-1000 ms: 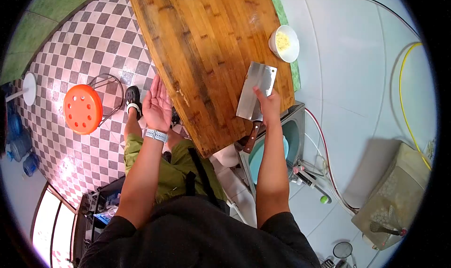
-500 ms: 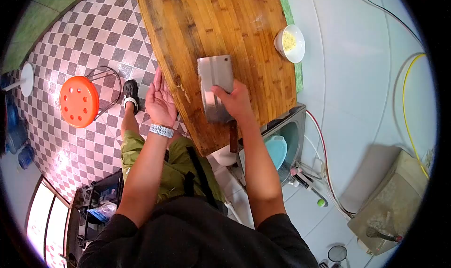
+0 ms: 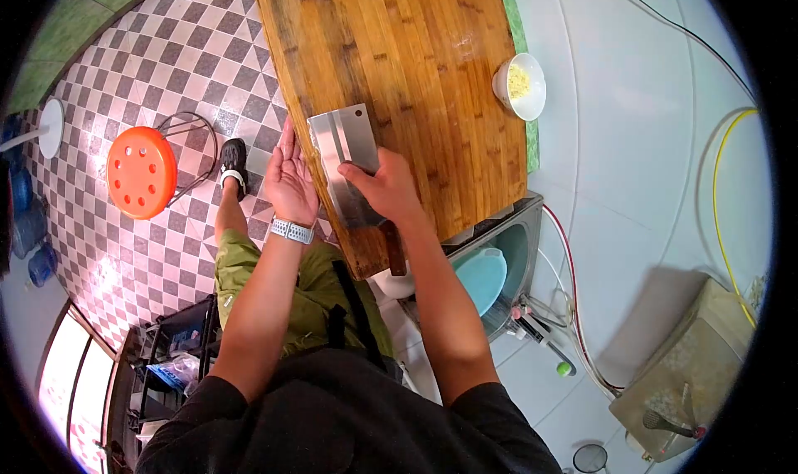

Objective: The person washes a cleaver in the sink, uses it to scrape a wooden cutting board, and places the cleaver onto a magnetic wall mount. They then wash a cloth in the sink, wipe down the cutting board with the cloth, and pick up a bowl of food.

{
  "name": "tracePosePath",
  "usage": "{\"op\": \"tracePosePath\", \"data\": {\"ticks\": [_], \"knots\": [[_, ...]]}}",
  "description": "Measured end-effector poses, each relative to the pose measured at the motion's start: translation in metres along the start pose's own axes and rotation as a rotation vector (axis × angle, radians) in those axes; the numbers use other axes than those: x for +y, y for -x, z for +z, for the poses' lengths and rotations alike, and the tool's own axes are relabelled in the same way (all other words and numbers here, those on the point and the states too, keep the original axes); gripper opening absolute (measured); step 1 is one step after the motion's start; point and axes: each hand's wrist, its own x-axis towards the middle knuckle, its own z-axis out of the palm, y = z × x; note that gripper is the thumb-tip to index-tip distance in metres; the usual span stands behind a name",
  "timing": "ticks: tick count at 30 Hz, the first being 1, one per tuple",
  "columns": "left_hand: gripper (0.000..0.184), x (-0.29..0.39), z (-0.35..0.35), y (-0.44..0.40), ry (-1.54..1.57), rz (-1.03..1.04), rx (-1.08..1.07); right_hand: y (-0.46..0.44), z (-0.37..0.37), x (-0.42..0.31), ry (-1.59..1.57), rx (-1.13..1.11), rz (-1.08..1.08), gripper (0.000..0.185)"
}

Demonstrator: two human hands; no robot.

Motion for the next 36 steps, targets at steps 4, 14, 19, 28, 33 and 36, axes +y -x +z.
{"op": "tracePosePath", "data": {"ticks": [4,14,19,28,33,36], "knots": [[0.058,0.002,-0.007,-0.001,-0.011,-0.024,-0.030,-0.002,0.004,-0.002,0.062,0.003,-0.056,0.029],[0.053,0.010,-0.012,0.011,0.229,-0.096,0.070,-0.002,0.017,-0.014,0.199,-0.072,0.033,0.031],[0.051,0.008,-0.017,0.013,0.153,-0.232,0.165,0.002,0.030,-0.022,0.102,-0.059,-0.031,0.034],[0.052,0.054,-0.027,0.025,0.239,-0.250,0.075,0.023,0.043,-0.081,0.065,-0.040,0.004,0.029],[0.058,0.091,0.004,0.035,0.272,-0.305,-0.014,0.041,0.036,-0.125,-0.016,0.020,0.129,0.026],[0.058,0.111,0.032,0.039,0.205,-0.350,-0.084,0.059,0.022,-0.149,-0.272,0.113,0.108,0.024]]}}
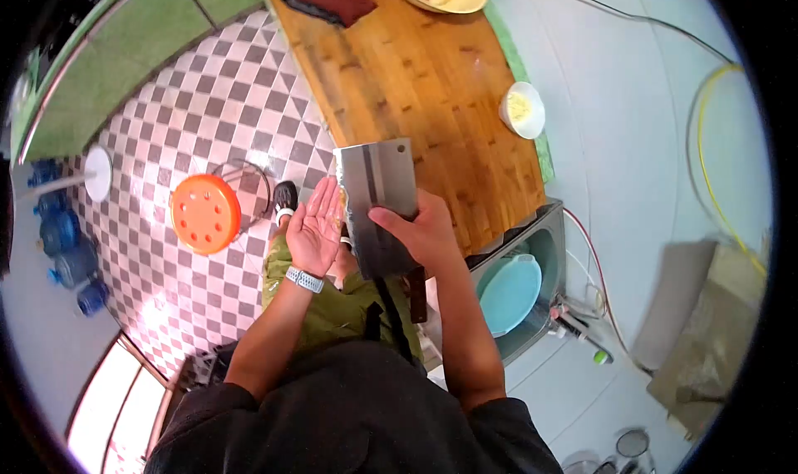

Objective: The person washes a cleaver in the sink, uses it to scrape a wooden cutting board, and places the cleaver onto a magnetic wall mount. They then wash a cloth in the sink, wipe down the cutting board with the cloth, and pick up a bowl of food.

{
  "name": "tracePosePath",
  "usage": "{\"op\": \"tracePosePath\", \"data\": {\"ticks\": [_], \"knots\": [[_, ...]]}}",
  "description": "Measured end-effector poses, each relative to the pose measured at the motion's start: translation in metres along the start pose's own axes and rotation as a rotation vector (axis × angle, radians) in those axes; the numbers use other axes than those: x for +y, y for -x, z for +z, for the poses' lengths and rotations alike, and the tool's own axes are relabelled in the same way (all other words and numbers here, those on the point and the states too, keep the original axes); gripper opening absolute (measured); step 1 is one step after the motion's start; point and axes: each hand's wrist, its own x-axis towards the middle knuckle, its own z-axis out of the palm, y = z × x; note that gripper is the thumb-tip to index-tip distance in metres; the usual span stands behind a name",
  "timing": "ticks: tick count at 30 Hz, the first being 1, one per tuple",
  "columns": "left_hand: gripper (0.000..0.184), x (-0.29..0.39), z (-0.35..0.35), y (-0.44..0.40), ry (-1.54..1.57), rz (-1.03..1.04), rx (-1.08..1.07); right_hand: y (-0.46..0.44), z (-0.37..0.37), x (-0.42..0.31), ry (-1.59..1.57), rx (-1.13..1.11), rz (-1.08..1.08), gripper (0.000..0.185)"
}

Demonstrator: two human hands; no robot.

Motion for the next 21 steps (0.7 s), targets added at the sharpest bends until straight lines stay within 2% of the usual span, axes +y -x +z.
{"op": "tracePosePath", "data": {"ticks": [5,7,8,10,12,13,16,17,18,20,21], "knots": [[0.058,0.007,0.040,-0.003,-0.147,-0.084,-0.053,0.057,-0.056,-0.017,-0.181,0.227,-0.059,0.025],[0.057,0.013,0.058,-0.009,-0.132,-0.146,-0.091,0.092,-0.085,-0.014,-0.212,0.412,0.035,0.027],[0.057,0.011,0.066,-0.007,-0.130,-0.162,-0.119,0.109,-0.097,0.001,-0.348,0.523,-0.095,0.027],[0.055,0.010,0.096,-0.008,-0.126,-0.188,-0.129,0.149,-0.133,0.027,-0.434,0.712,-0.043,0.028],[0.054,0.007,0.115,-0.007,-0.193,-0.176,-0.158,0.188,-0.159,0.054,-0.625,0.854,-0.131,0.026],[0.054,0.006,0.123,-0.006,-0.254,-0.184,-0.199,0.209,-0.174,0.080,-0.713,0.871,-0.141,0.026],[0.053,-0.017,0.147,-0.005,-0.325,-0.261,-0.338,0.251,-0.203,0.153,-0.904,1.132,-0.068,0.036],[0.053,-0.031,0.151,-0.003,-0.363,-0.254,-0.319,0.261,-0.214,0.189,-0.996,1.190,-0.004,0.038],[0.053,-0.044,0.156,0.001,-0.407,-0.238,-0.301,0.270,-0.222,0.221,-1.030,1.223,-0.020,0.038],[0.052,-0.073,0.158,0.005,-0.426,-0.269,-0.320,0.280,-0.233,0.275,-1.311,1.208,-0.055,0.039],[0.052,-0.090,0.158,0.008,-0.416,-0.304,-0.333,0.286,-0.240,0.289,-1.402,1.269,0.038,0.038]]}}
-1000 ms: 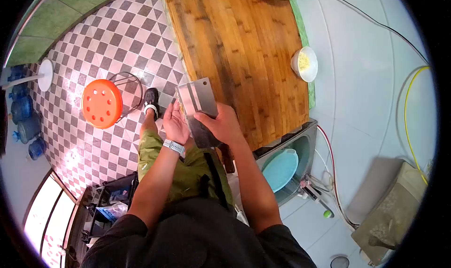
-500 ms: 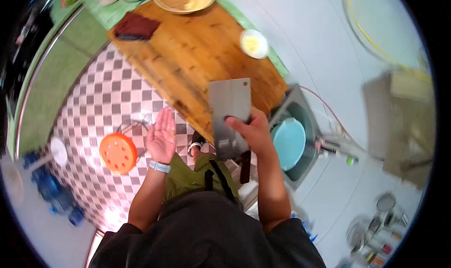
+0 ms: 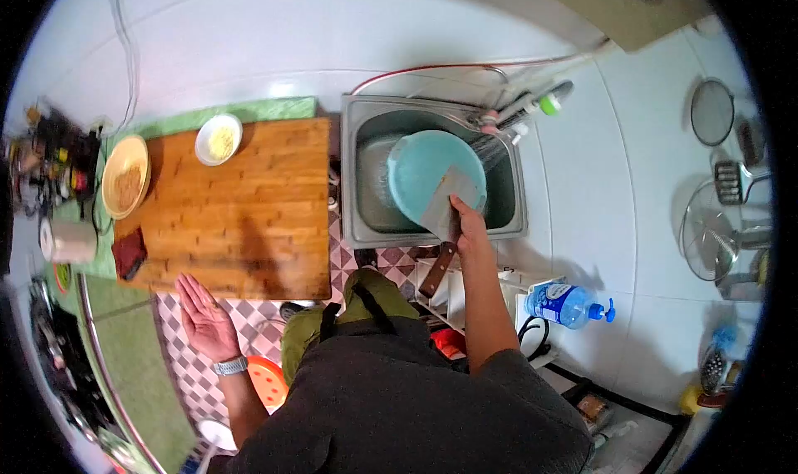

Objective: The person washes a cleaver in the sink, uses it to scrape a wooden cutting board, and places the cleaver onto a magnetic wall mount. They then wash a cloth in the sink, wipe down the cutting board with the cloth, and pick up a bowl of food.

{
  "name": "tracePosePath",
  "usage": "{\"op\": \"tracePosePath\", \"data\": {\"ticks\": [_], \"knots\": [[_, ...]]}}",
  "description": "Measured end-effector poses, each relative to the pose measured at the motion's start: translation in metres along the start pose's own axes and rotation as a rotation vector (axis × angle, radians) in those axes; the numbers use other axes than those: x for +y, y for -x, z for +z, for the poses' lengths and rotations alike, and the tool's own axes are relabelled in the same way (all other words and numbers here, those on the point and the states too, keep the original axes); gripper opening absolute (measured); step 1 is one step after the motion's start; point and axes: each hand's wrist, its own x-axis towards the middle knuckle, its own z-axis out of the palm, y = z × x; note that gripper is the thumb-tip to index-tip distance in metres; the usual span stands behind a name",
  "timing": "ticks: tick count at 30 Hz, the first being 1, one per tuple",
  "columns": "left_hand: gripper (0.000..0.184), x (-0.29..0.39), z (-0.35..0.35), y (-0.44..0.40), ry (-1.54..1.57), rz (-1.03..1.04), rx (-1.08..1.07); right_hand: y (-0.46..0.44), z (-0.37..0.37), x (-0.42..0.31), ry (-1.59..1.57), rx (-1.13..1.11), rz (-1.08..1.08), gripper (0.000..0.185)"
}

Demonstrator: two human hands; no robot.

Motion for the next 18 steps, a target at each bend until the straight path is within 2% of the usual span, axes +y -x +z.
{"op": "tracePosePath", "data": {"ticks": [3,4,7,11,13,15,17,18], "knots": [[0.051,-0.059,0.024,-0.006,0.011,-0.074,-0.030,-0.079,-0.063,0.007,-0.101,0.056,-0.068,0.036],[0.051,-0.077,0.028,-0.009,0.001,-0.109,-0.059,-0.088,-0.065,0.002,-0.155,0.194,-0.017,0.034],[0.052,-0.131,0.047,-0.029,-0.046,-0.198,-0.084,-0.130,-0.068,-0.007,-0.286,0.225,-0.077,0.033],[0.052,-0.206,0.071,-0.062,-0.142,-0.320,-0.013,-0.151,-0.057,-0.021,-0.388,0.332,-0.023,0.032],[0.051,-0.241,0.075,-0.077,-0.065,-0.492,0.028,-0.128,-0.040,-0.041,-0.337,0.217,0.020,0.033],[0.051,-0.276,0.075,-0.092,-0.114,-0.523,0.060,-0.136,-0.052,-0.033,-0.315,0.178,0.019,0.036],[0.052,-0.308,0.071,-0.105,-0.021,-0.715,-0.057,-0.134,-0.060,-0.031,-0.246,0.181,0.180,0.035],[0.054,-0.328,0.080,-0.104,-0.170,-0.688,0.012,-0.132,-0.067,-0.030,-0.229,0.134,0.174,0.033]]}}
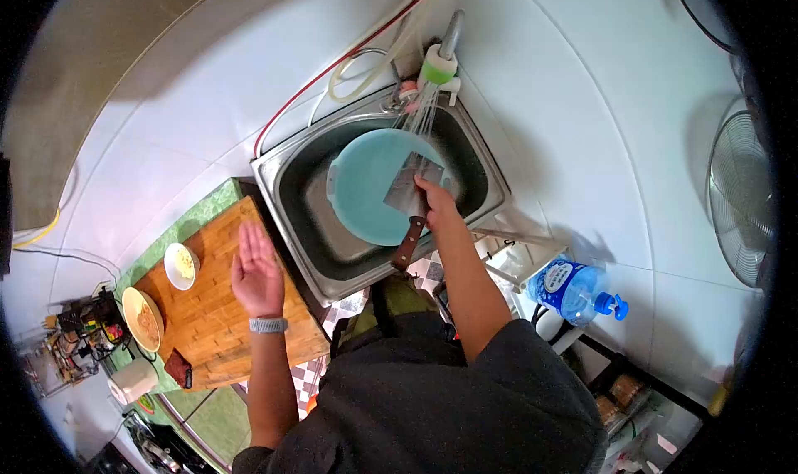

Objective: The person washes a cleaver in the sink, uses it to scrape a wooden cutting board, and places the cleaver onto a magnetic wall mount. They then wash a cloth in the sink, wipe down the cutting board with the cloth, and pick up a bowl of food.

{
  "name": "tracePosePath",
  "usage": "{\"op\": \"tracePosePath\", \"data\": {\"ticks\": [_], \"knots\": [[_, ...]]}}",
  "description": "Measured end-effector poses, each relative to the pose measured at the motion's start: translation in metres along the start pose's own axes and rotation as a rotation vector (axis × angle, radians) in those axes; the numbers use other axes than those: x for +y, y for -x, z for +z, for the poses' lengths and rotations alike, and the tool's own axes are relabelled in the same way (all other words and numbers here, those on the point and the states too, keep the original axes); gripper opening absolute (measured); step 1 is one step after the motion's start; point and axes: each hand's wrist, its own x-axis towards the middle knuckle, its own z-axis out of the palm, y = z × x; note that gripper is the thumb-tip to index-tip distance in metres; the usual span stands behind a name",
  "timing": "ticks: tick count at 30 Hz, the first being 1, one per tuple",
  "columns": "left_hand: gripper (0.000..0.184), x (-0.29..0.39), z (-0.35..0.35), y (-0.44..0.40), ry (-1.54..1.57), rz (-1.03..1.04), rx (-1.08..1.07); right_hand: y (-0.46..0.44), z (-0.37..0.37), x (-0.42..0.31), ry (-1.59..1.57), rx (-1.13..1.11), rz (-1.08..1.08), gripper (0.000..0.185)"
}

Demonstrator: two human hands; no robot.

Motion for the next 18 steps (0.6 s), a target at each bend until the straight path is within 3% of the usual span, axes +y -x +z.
{"op": "tracePosePath", "data": {"ticks": [6,15,18], "knots": [[0.056,-0.065,-0.003,-0.060,0.006,-0.251,-0.028,0.033,-0.011,-0.022,0.035,-0.008,-0.008,0.029],[0.055,-0.163,-0.005,-0.118,-0.067,-0.546,0.021,0.048,-0.036,-0.023,-0.161,0.024,0.006,0.034],[0.062,-0.206,0.017,-0.141,-0.291,-0.632,0.019,0.046,-0.048,-0.012,-0.229,0.090,-0.026,0.034]]}}
